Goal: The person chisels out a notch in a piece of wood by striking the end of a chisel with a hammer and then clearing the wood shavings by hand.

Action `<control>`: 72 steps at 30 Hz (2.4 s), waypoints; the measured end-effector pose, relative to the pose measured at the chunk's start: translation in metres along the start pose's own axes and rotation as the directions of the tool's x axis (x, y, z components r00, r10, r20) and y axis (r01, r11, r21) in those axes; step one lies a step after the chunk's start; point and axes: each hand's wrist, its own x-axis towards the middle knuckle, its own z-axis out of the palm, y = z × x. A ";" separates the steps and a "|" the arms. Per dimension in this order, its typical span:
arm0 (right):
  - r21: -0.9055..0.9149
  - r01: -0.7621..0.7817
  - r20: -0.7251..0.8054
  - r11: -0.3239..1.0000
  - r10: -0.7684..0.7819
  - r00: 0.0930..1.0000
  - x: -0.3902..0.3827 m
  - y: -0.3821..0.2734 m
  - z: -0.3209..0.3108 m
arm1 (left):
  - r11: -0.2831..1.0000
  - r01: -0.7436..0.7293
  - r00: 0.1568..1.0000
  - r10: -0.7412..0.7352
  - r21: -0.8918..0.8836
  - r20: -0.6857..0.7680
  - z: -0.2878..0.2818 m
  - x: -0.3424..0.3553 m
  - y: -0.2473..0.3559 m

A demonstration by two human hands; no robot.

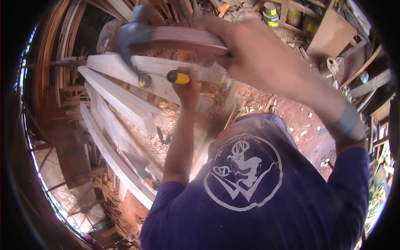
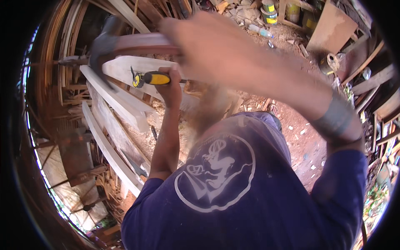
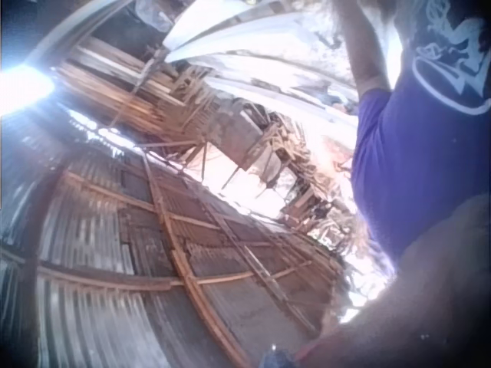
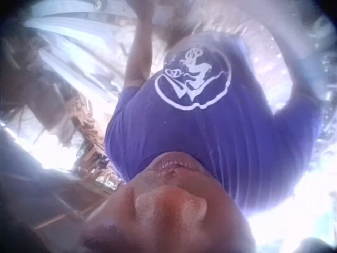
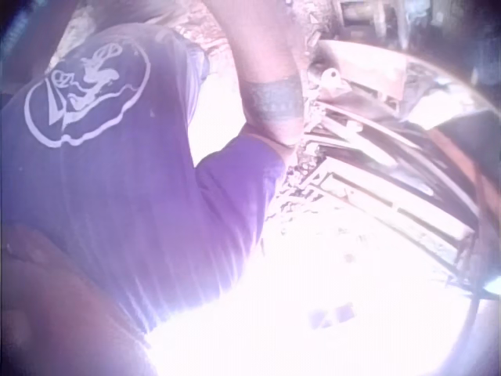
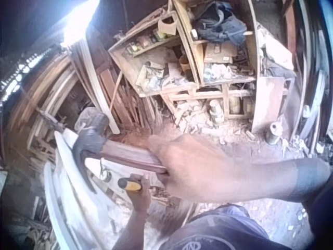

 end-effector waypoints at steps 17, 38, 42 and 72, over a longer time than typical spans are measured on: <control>0.432 -0.729 -0.028 0.531 0.816 0.577 -0.162 0.012 0.057 | 0.955 -0.168 0.941 0.082 0.246 0.327 0.040 -0.019 -0.017; 0.236 -0.370 -0.708 0.899 0.420 0.568 -0.140 -0.070 0.015 | 0.979 -0.200 0.866 0.162 0.030 0.473 0.012 -0.012 -0.024; 0.314 -0.006 -0.745 0.949 0.251 0.618 -0.154 -0.046 0.051 | 0.973 -0.225 0.878 0.182 0.045 0.443 0.015 -0.013 -0.025; -0.194 -0.705 -0.335 0.682 0.630 0.701 -0.071 -0.051 0.038 | 0.996 -0.062 0.952 0.080 -0.070 0.295 0.001 0.002 -0.024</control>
